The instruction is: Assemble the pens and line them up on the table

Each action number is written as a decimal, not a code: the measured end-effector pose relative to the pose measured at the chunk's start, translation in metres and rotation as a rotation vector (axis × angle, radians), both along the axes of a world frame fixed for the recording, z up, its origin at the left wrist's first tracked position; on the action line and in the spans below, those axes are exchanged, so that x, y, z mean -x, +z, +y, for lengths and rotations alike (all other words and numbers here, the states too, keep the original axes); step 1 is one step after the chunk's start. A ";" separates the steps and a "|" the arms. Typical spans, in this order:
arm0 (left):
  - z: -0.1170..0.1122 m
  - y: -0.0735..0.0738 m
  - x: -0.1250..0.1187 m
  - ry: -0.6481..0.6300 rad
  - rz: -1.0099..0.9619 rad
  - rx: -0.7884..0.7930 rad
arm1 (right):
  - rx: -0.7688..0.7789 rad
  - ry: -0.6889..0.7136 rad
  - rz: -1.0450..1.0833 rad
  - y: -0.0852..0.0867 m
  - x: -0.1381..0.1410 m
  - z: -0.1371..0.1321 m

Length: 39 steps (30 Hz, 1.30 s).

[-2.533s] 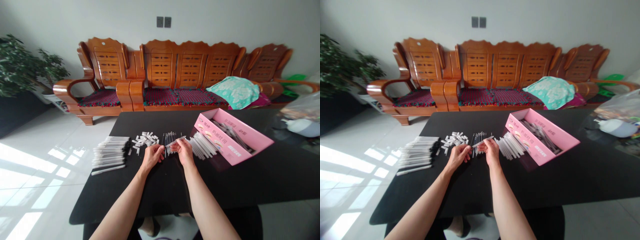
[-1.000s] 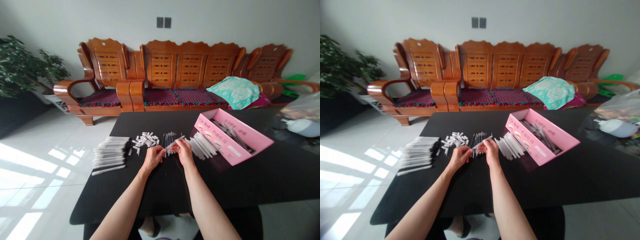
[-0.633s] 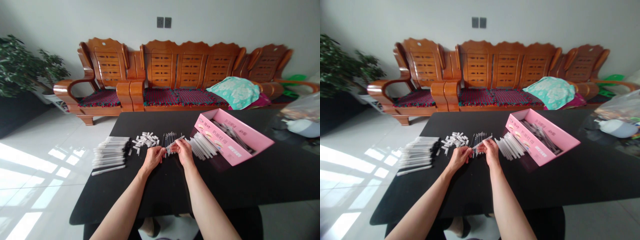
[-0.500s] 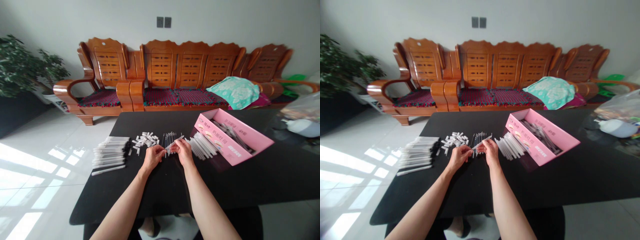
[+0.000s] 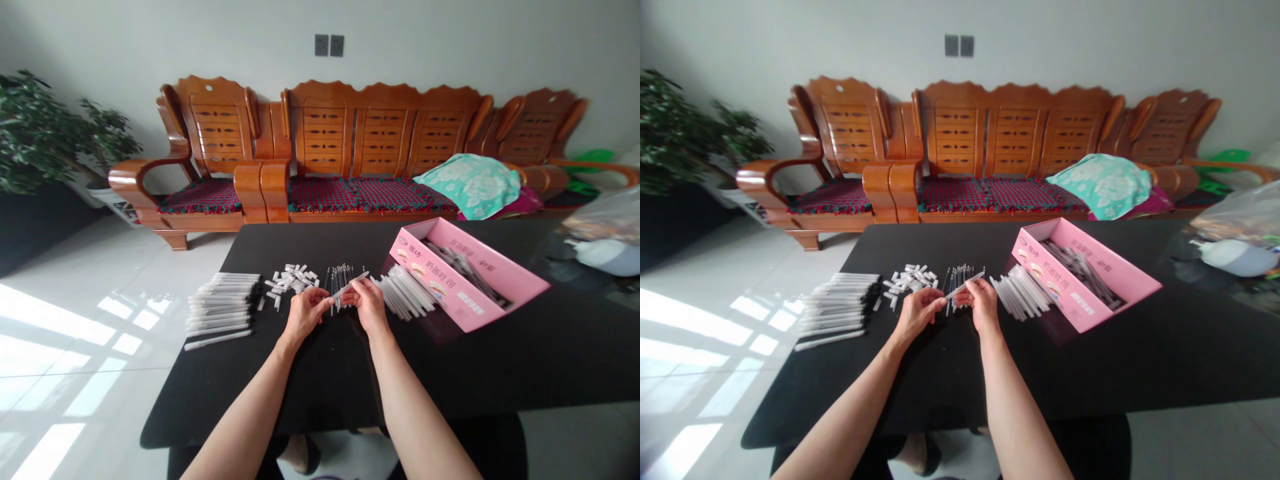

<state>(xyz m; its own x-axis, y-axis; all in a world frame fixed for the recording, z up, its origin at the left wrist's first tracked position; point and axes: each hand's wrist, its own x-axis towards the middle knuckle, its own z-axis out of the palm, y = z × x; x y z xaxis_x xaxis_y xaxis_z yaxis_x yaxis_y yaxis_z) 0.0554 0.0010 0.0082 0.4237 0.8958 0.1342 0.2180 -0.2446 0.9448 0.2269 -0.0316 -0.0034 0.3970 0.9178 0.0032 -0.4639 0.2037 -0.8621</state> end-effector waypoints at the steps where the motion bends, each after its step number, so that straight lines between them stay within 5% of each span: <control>1: 0.000 0.001 0.001 -0.018 0.018 -0.011 | 0.001 -0.002 0.000 0.000 0.000 0.000; 5: -0.003 0.003 0.001 -0.090 0.113 -0.040 | -0.004 0.005 -0.011 -0.001 0.001 0.000; 10: 0.000 0.004 0.002 -0.037 0.046 -0.036 | -0.001 0.009 0.012 0.001 -0.001 -0.001; 16: 0.025 0.002 0.033 0.441 0.024 -0.137 | -0.024 0.000 0.069 -0.001 -0.006 -0.003; 18: 0.030 0.001 0.041 0.502 0.110 -0.213 | -0.013 0.014 0.060 -0.001 -0.006 -0.003; 26: 0.025 -0.004 0.026 0.323 0.410 -0.441 | -0.004 0.052 -0.079 0.006 0.000 -0.007; 33: 0.028 -0.009 0.020 0.348 0.610 -0.482 | 0.055 0.121 -0.099 0.007 0.002 -0.009; 39: 0.024 -0.004 0.021 0.374 0.594 -0.433 | 0.064 0.115 -0.097 0.006 0.001 -0.009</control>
